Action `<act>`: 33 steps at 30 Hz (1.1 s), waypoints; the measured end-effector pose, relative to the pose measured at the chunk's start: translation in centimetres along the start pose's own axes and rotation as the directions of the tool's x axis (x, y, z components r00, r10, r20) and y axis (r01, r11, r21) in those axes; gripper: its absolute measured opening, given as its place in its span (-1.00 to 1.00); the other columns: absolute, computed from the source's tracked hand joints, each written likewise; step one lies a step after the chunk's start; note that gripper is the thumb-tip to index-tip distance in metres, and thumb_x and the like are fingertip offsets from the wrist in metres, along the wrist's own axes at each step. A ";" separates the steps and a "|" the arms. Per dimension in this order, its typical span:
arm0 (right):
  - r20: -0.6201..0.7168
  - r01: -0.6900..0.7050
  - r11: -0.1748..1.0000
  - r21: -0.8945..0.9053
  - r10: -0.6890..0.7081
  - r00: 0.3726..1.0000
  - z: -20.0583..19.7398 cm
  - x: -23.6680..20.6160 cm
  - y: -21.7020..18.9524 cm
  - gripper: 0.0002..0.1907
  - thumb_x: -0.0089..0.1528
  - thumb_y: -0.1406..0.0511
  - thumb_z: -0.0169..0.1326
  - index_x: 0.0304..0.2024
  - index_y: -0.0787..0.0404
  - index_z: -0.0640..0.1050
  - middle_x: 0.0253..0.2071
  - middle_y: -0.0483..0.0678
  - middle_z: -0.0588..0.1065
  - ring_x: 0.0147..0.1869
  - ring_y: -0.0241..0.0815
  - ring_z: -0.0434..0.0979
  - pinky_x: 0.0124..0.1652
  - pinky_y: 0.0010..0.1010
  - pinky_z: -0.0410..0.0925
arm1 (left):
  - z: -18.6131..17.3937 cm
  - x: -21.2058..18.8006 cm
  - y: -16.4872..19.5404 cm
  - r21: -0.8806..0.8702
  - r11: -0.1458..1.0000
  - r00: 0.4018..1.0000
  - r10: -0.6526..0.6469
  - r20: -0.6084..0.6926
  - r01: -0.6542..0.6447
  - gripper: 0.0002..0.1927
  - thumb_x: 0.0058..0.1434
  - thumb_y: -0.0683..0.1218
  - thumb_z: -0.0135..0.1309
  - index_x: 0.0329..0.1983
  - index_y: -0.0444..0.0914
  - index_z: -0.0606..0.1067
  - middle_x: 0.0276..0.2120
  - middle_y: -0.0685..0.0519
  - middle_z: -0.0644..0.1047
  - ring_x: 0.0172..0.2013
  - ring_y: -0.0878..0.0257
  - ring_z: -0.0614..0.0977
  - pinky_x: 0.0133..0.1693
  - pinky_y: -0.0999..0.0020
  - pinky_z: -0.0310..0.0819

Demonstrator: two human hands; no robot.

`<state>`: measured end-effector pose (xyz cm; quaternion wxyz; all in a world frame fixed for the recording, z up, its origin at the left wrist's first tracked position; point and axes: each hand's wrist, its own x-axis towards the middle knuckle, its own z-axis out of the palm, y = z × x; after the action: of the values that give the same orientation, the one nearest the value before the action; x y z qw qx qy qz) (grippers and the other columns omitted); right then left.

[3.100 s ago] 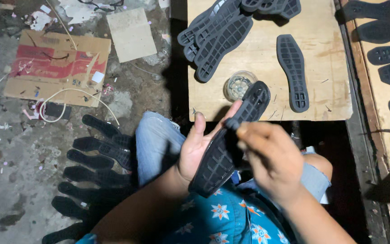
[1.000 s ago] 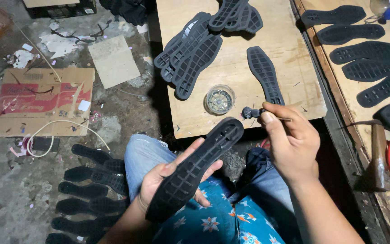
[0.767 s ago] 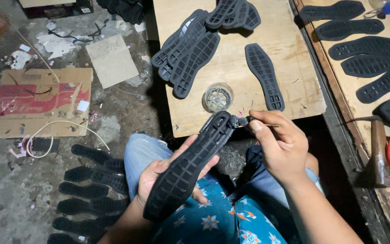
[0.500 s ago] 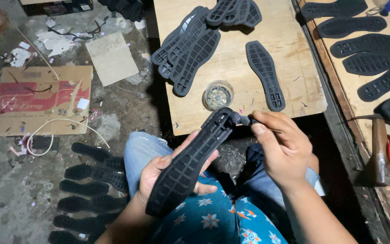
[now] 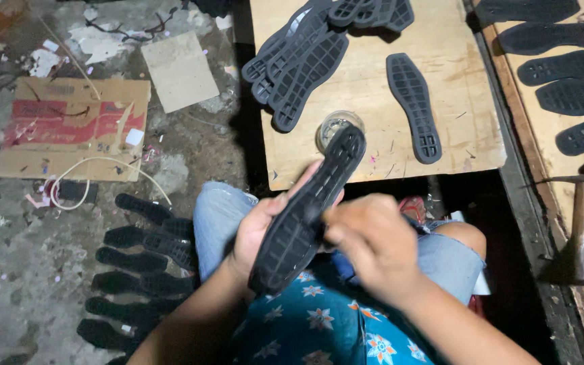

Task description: The person sits on the floor and repeatedly applies a dark paste to the edges of black shoe soles using a small cloth. They pick up each sole from a wooden table, rub the paste along the perimeter, and place the sole back on the table. The process is repeated for several soles.

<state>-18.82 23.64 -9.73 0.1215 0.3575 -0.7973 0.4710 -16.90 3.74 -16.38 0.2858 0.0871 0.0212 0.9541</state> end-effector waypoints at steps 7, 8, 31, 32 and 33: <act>-0.121 -0.149 0.988 -0.034 0.144 0.982 0.9 -0.6 -0.5 -0.83 0.31 0.37 0.18 -0.04 0.20 0.59 -0.07 -0.07 0.61 -0.01 -0.10 0.60 0.07 -0.26 0.36 | -0.1 2.5 0.0 0.150 0.972 0.974 0.199 -0.104 -0.183 -0.31 0.51 0.01 -0.18 0.67 -0.19 0.02 0.49 -0.15 0.23 0.42 0.08 0.32 0.46 0.13 0.14; -0.050 -0.046 0.999 -0.018 0.045 0.998 0.8 -0.5 -0.6 -0.82 0.27 0.36 0.20 -0.07 0.19 0.58 -0.09 -0.07 0.60 -0.02 -0.08 0.59 0.07 -0.24 0.34 | 0.0 2.9 0.0 0.133 0.974 0.975 0.199 -0.100 -0.185 -0.31 0.50 0.01 -0.19 0.66 -0.19 0.02 0.49 -0.13 0.23 0.42 0.08 0.32 0.46 0.14 0.14; -0.126 -0.053 0.998 0.019 0.055 0.991 0.2 0.9 1.3 -0.83 0.26 0.47 0.19 -0.07 0.34 0.58 -0.09 0.05 0.59 -0.03 -0.06 0.61 -0.02 -0.36 0.42 | 0.6 4.2 -0.2 0.185 0.977 0.988 0.123 -0.092 -0.105 -0.28 0.54 0.20 -0.30 0.66 -0.12 -0.06 0.45 -0.06 0.26 0.37 0.17 0.36 0.43 0.20 0.14; -0.091 -0.010 1.000 0.021 0.012 0.996 0.6 0.5 1.0 -0.81 0.24 0.46 0.21 -0.08 0.32 0.58 -0.10 0.04 0.58 -0.04 -0.05 0.60 -0.02 -0.33 0.40 | -0.1 4.4 0.0 0.195 0.971 0.983 0.157 -0.098 -0.136 -0.28 0.56 0.21 -0.29 0.68 -0.13 -0.05 0.43 -0.06 0.28 0.34 0.18 0.38 0.42 0.20 0.15; -0.056 0.032 0.999 0.026 -0.031 0.998 0.9 0.1 0.6 -0.79 0.21 0.44 0.22 -0.09 0.30 0.58 -0.11 0.04 0.58 -0.04 -0.04 0.59 -0.01 -0.31 0.38 | -0.7 4.6 0.2 0.206 0.964 0.976 0.191 -0.104 -0.167 -0.28 0.59 0.22 -0.28 0.70 -0.14 -0.03 0.41 -0.06 0.31 0.31 0.18 0.40 0.41 0.20 0.16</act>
<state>-19.22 23.00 -10.53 0.1464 0.3583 -0.7815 0.4894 -20.96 6.13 -16.37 0.1867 0.0573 0.1244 0.9728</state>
